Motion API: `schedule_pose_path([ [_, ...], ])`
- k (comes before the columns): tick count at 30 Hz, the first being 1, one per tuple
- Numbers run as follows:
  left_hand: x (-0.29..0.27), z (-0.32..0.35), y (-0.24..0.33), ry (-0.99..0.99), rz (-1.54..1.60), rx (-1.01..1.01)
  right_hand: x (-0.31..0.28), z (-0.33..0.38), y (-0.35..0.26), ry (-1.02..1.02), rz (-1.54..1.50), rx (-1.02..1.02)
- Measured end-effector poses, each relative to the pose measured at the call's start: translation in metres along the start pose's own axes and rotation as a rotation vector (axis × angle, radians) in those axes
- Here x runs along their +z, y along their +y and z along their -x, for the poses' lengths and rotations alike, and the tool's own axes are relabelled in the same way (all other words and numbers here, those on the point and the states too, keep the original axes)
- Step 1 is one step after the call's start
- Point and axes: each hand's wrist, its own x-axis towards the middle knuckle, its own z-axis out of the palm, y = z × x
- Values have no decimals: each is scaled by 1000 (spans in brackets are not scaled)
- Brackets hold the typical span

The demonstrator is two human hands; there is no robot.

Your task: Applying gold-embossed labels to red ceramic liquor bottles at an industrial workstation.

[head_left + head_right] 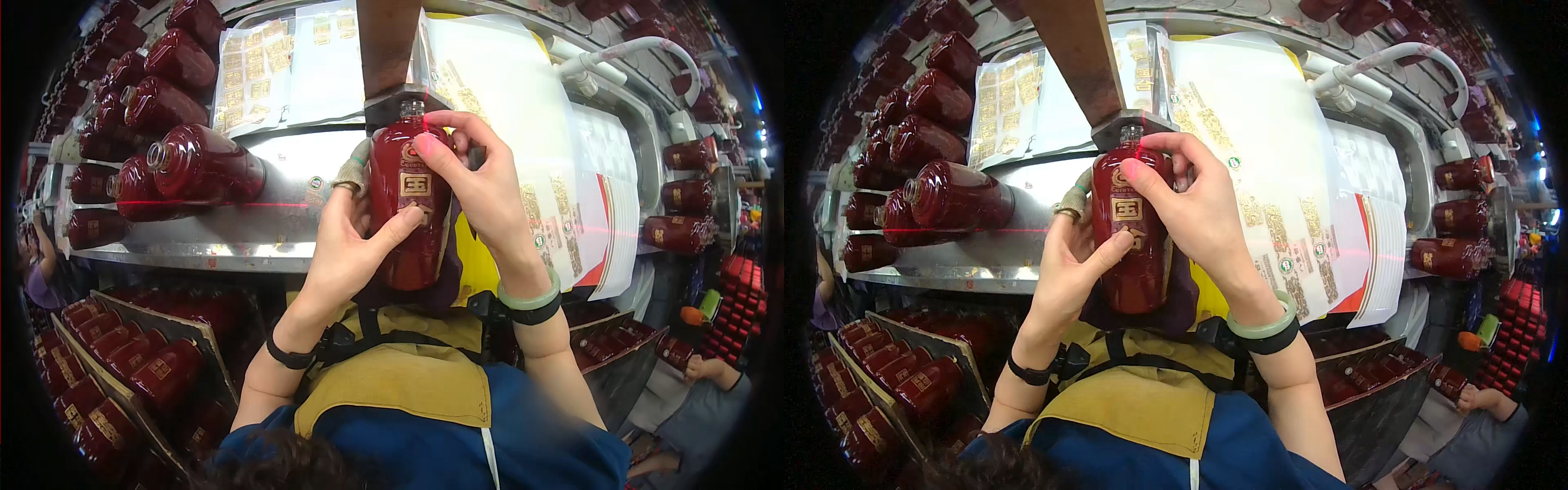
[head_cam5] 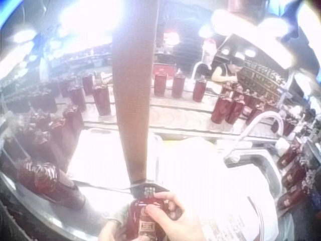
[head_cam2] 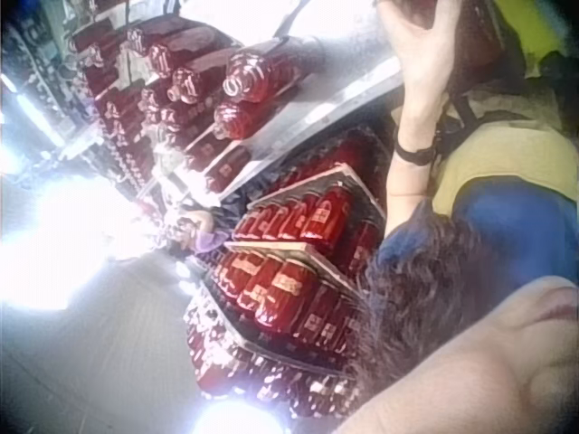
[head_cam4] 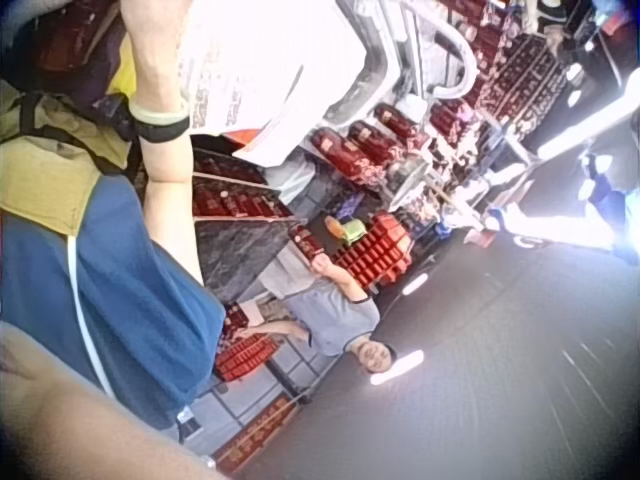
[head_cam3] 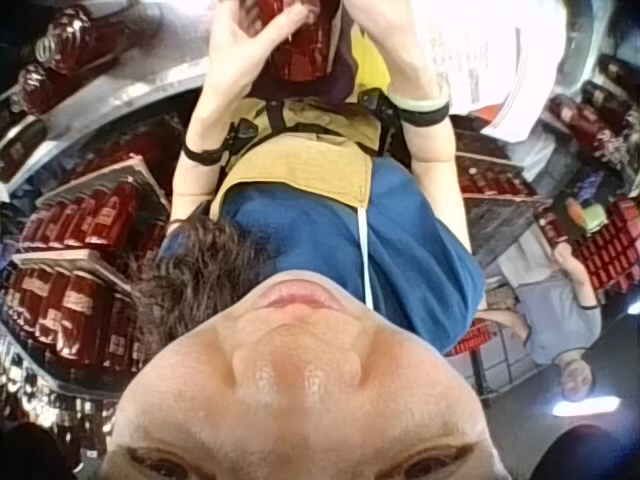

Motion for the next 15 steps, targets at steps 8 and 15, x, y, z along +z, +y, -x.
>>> schedule_pose_path([
  [8,0,0,0,-15,41,-3,1,0,-5,2,-1,27],
  [15,-1,0,3,-42,37,-26,-1,0,-1,-4,-62,43],
])
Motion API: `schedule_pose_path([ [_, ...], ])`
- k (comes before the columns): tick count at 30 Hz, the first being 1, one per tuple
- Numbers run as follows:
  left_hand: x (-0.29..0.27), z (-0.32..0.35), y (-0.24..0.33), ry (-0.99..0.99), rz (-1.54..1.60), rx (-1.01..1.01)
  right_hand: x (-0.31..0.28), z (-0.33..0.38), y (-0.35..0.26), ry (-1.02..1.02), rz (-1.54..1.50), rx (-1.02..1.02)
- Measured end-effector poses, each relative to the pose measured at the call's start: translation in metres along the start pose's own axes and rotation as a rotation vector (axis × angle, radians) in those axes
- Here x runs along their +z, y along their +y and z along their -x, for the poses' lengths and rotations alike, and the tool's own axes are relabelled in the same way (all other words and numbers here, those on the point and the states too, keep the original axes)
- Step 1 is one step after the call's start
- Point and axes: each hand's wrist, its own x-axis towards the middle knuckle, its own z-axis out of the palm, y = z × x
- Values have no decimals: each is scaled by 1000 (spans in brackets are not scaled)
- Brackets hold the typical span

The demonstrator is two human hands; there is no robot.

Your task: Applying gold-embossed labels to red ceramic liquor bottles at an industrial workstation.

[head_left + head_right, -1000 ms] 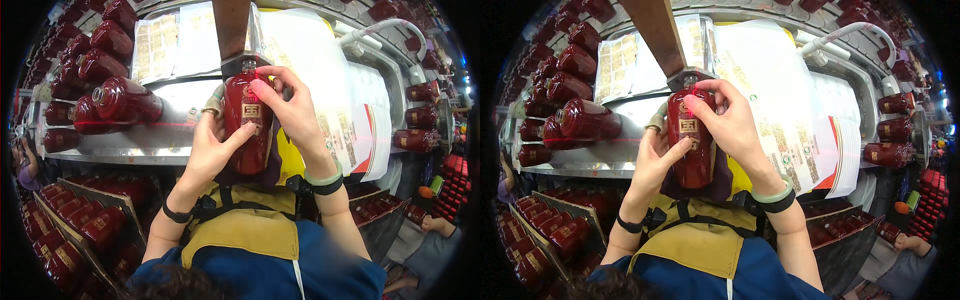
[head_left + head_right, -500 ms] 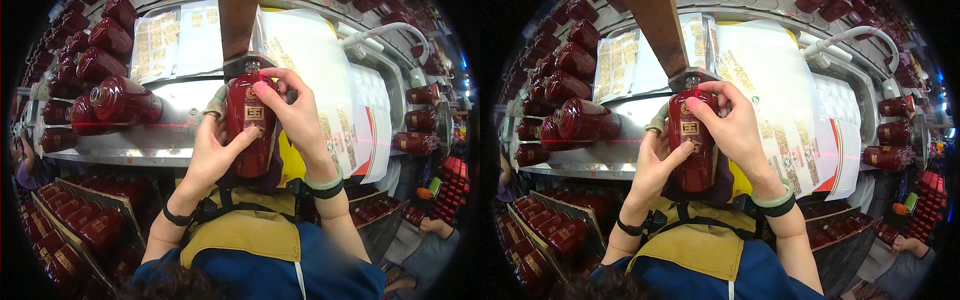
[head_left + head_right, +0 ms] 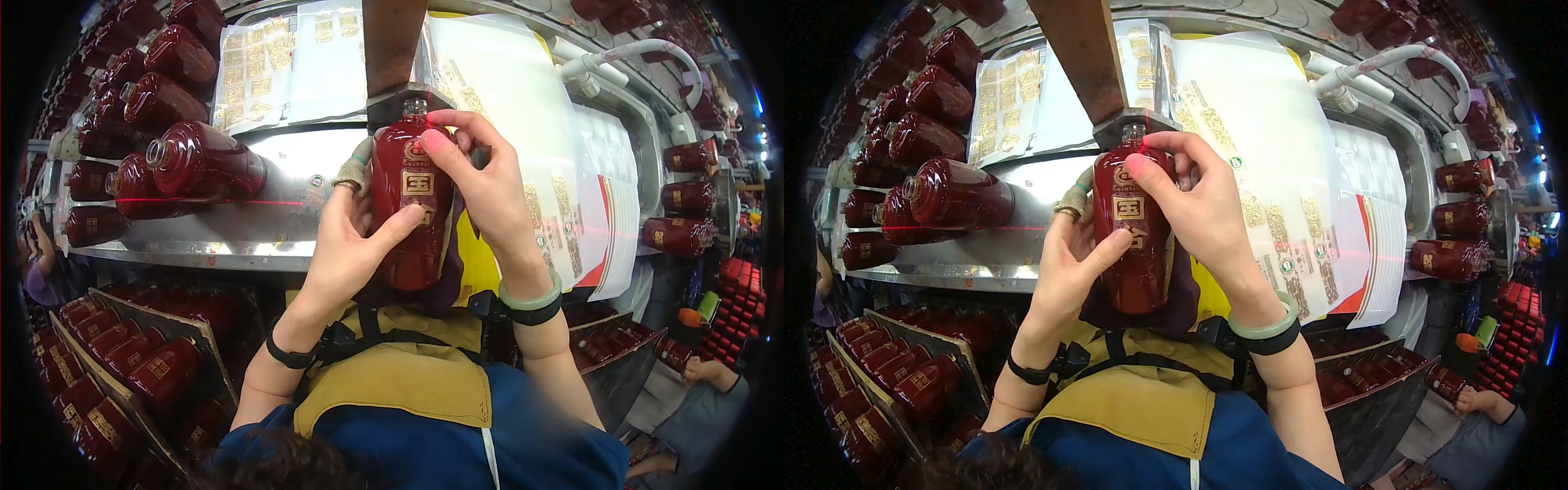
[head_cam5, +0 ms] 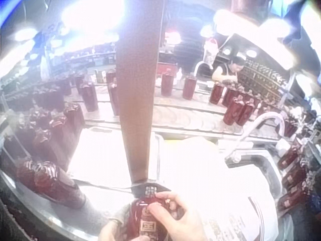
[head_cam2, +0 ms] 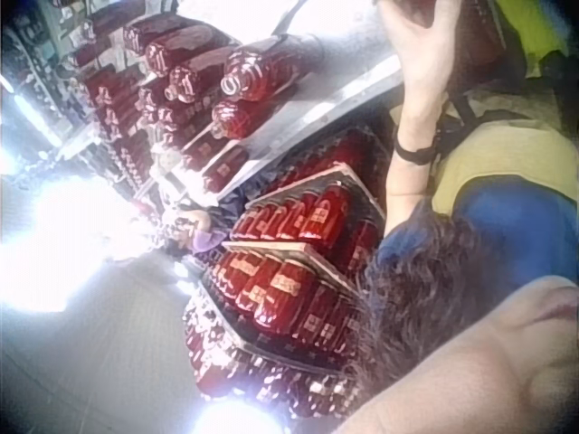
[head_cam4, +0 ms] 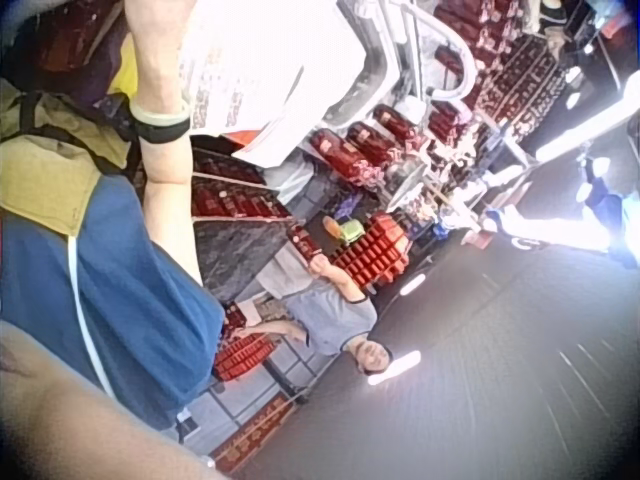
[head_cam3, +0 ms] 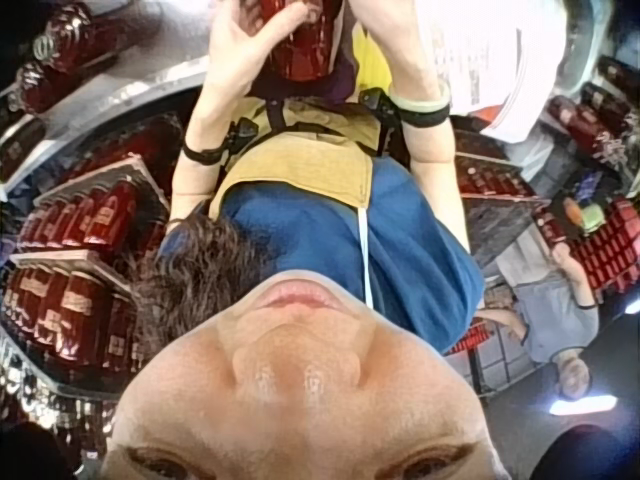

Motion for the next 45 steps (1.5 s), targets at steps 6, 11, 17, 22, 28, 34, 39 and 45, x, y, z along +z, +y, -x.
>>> schedule_pose_path([
  [6,0,-7,-2,49,94,36,0,1,2,6,8,-23],
  [11,3,-8,-2,63,94,34,-1,0,1,9,35,-7],
  [17,2,-9,-4,67,74,44,-1,0,2,8,15,-16],
  [22,2,-8,-4,72,73,40,-2,0,2,-14,-32,-10],
  [28,2,-9,-3,80,98,35,-8,5,-2,-24,-80,52],
  [34,3,-8,-4,69,106,38,-4,9,3,-17,-82,75],
  [39,3,-9,-5,76,95,41,-4,7,5,-11,-83,59],
  [45,6,-10,-3,79,125,59,-20,0,-7,-55,-68,-8],
])
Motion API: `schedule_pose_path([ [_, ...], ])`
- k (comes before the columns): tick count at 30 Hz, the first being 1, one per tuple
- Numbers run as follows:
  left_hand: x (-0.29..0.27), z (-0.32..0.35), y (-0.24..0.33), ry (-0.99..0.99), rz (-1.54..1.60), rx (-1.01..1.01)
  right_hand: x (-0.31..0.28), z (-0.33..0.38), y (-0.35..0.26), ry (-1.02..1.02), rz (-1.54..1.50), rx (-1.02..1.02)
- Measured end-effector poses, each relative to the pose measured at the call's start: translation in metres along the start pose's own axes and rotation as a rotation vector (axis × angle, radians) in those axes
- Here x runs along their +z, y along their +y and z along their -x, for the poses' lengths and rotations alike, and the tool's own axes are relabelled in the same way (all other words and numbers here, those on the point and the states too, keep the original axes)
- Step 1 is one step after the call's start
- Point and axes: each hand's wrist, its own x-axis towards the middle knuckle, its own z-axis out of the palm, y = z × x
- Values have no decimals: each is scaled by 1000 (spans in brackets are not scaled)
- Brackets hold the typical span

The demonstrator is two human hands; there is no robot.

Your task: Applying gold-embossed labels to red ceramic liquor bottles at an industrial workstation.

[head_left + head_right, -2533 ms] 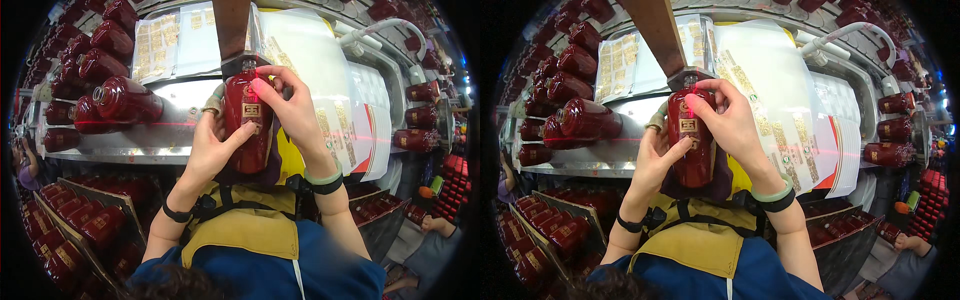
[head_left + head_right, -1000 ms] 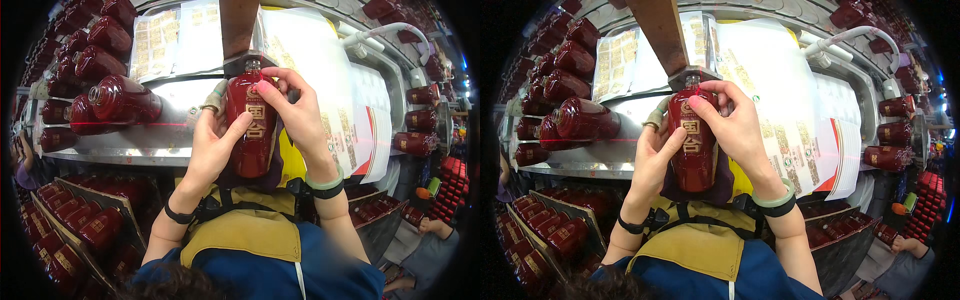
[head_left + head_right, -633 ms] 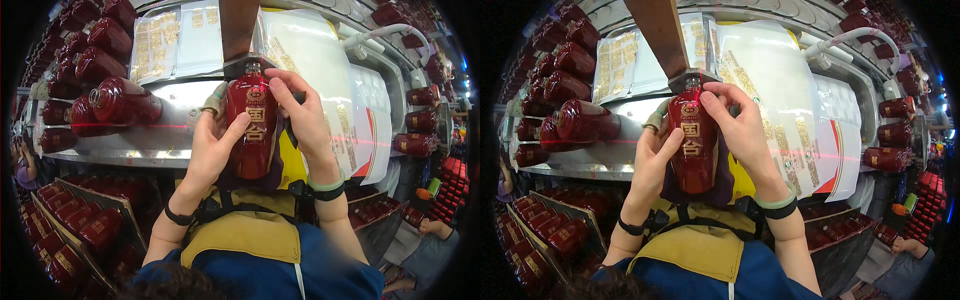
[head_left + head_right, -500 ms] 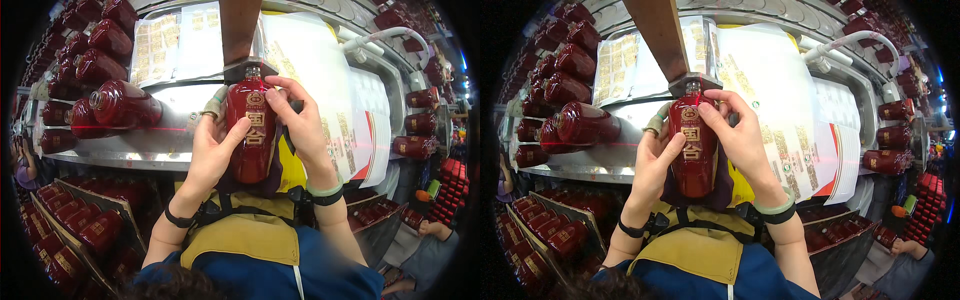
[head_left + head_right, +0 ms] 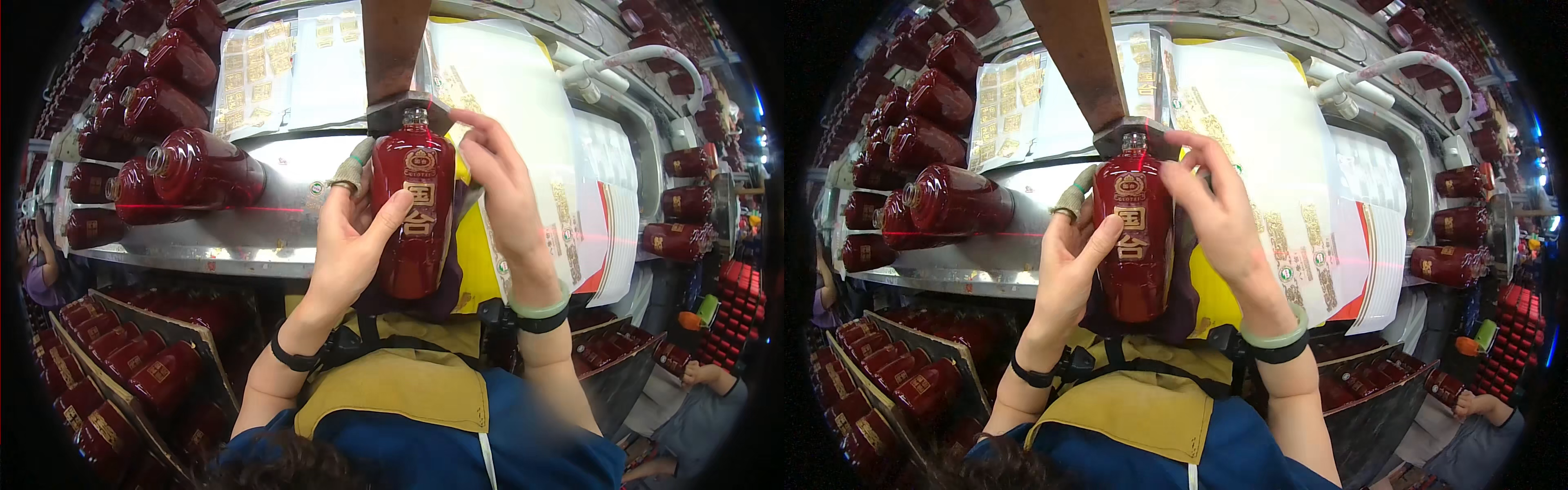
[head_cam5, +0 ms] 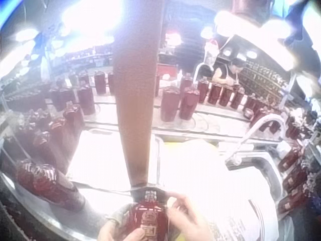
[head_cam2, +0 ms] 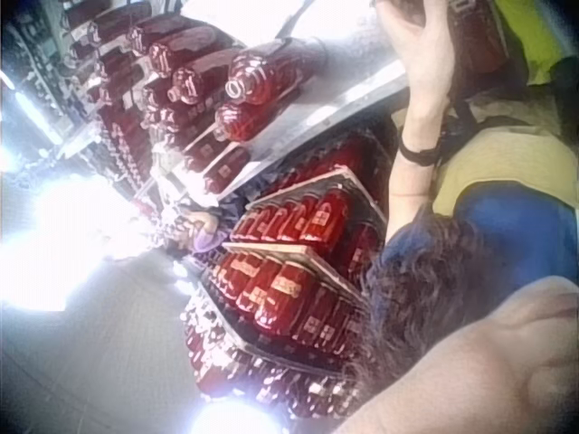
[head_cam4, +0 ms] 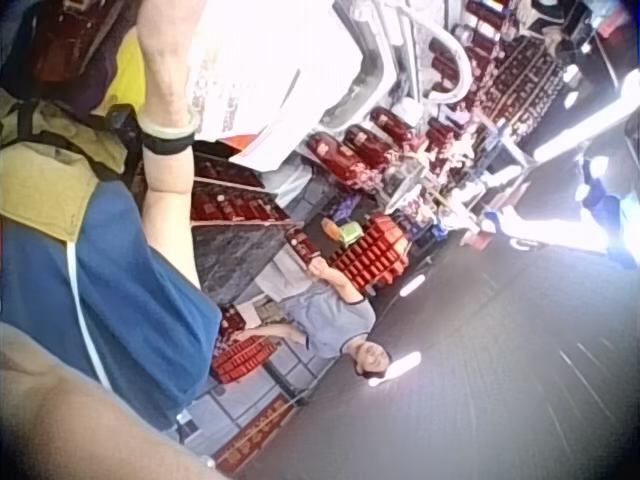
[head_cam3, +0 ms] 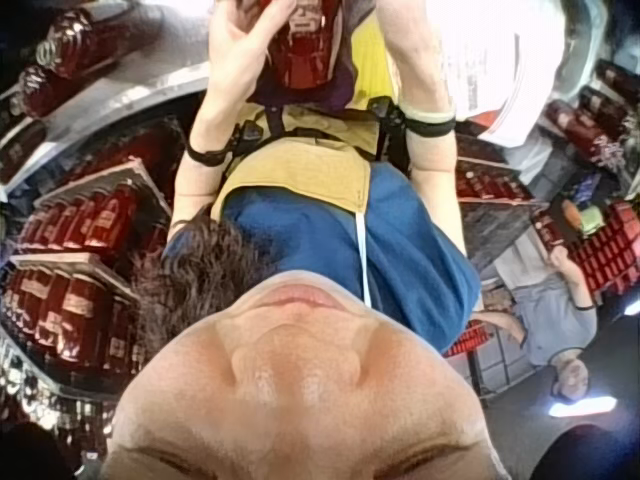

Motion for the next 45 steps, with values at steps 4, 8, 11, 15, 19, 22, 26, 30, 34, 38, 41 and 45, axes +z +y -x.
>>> schedule_pose_path([
  [4,1,0,-1,12,-33,27,-17,-8,-13,21,70,-159],
  [8,2,2,-4,25,-59,54,-27,-25,-43,-98,550,-533],
  [11,0,2,-4,24,-121,48,-7,-25,-64,-183,870,-681],
  [15,1,2,-5,36,-137,97,6,-32,-58,-371,965,-803],
  [19,3,1,-6,32,-127,92,8,-42,-69,-206,1252,-969],
  [22,1,2,-8,40,-130,76,13,-35,-56,-329,1056,-862],
  [26,1,3,-2,10,-2,13,-9,-48,-46,-36,983,-890],
  [30,-10,7,-4,-23,103,-9,-8,-2,-26,-105,121,-153],
  [34,-10,14,-7,-60,49,9,-4,34,12,-94,40,100],
  [38,-9,15,-10,-80,1,32,6,48,27,-37,24,97],
  [41,-7,16,-9,-78,2,28,9,48,29,-28,-58,95],
  [45,-8,16,-8,-73,-6,11,10,48,28,-27,-64,98],
])
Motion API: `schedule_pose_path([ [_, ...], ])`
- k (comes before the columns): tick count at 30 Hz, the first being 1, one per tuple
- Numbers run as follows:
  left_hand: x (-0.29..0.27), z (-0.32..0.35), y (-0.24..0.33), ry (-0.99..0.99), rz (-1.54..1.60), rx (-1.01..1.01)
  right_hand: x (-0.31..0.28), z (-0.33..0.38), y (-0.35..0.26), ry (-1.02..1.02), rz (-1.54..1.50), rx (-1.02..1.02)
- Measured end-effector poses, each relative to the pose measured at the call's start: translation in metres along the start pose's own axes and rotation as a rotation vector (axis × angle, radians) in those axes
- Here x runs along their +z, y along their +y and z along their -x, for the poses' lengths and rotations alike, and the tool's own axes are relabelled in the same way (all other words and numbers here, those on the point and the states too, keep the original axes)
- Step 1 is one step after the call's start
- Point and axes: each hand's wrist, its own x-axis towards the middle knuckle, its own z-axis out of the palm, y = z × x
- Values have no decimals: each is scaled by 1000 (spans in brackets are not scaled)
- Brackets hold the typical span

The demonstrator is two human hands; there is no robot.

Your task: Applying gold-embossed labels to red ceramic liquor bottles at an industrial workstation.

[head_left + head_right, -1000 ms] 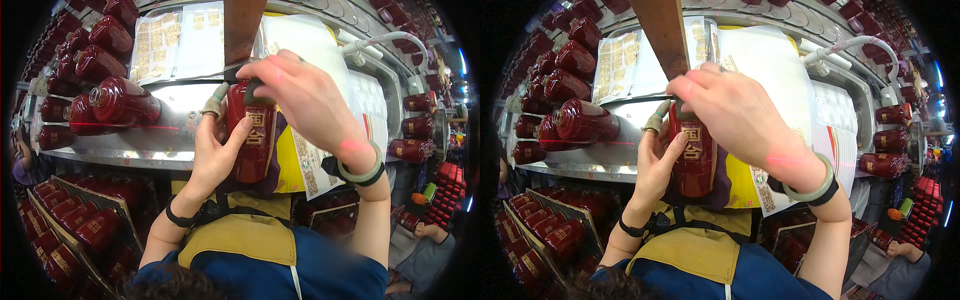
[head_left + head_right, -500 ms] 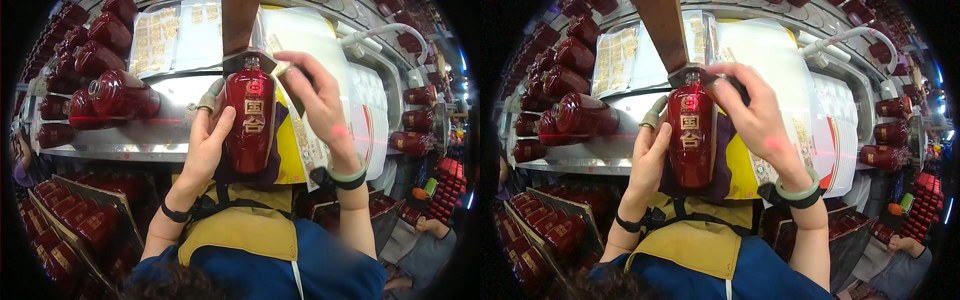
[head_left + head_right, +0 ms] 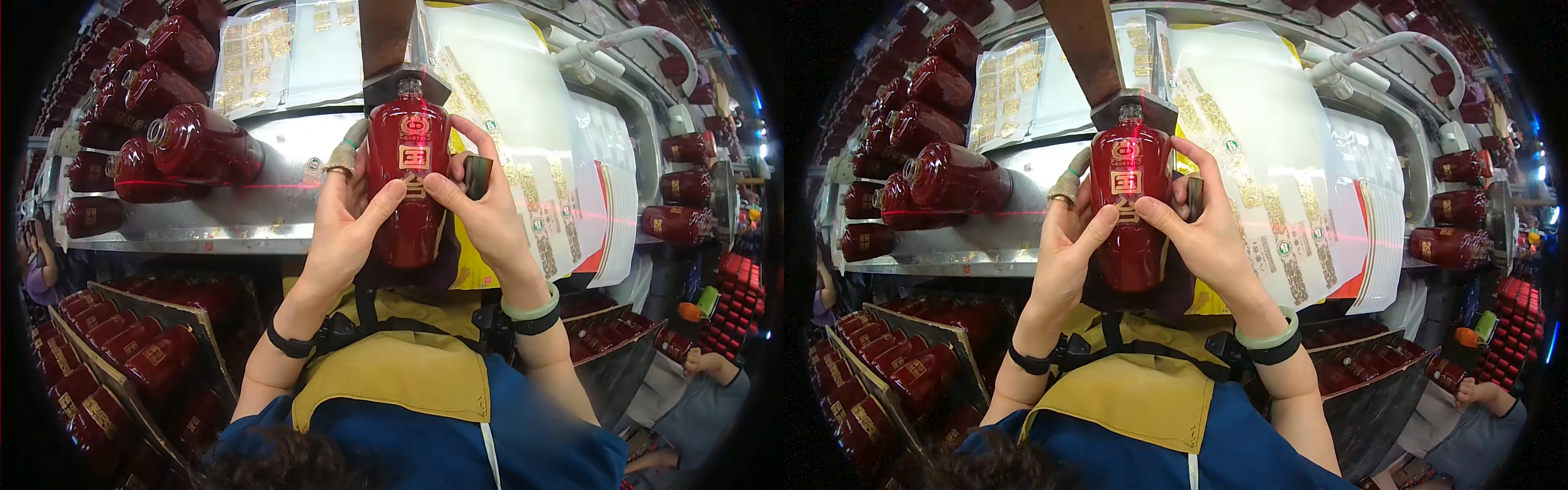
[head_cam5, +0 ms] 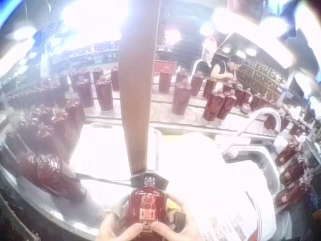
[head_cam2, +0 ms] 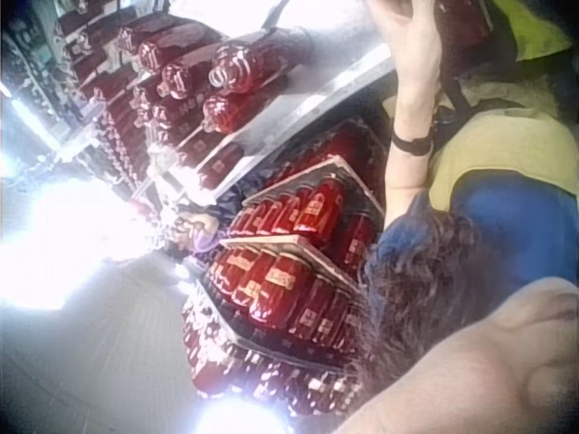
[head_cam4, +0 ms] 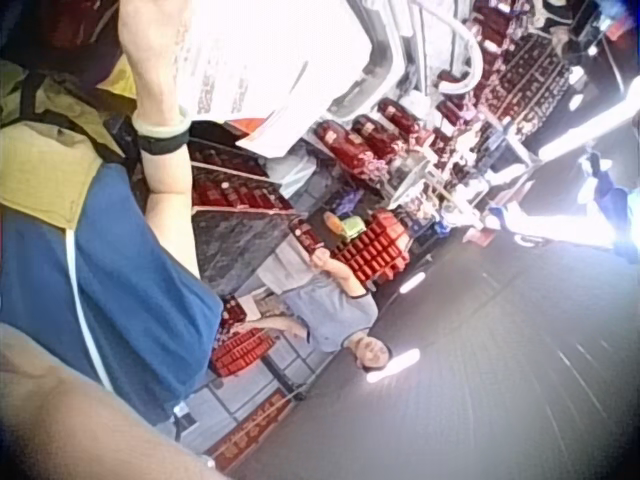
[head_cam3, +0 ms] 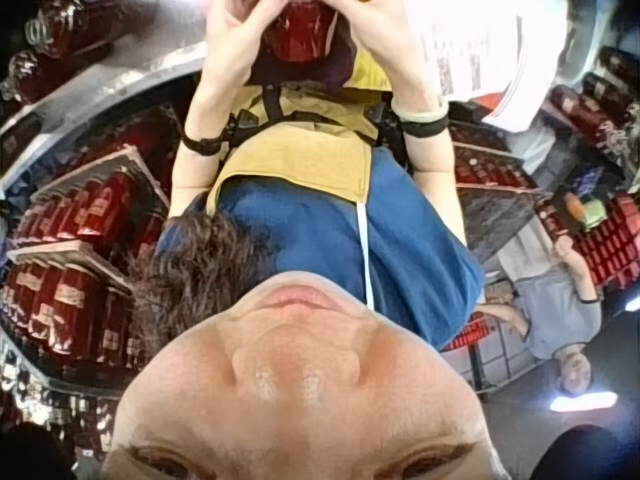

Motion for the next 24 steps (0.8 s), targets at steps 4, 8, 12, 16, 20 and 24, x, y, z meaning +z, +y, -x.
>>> schedule_pose_path([
  [4,2,1,-1,23,49,0,0,0,0,-2,-3,0],
  [8,-3,1,-4,20,172,-43,-1,0,3,-4,-29,-8],
  [12,-1,0,-5,20,86,-12,-2,-1,1,6,-30,-11],
  [16,1,1,-6,37,-47,25,-17,-14,-21,-37,141,-24],
  [20,9,1,-5,69,-98,28,-22,-29,-45,93,458,-457],
  [24,10,2,-5,86,-124,20,-12,-41,-82,-124,869,-834],
])
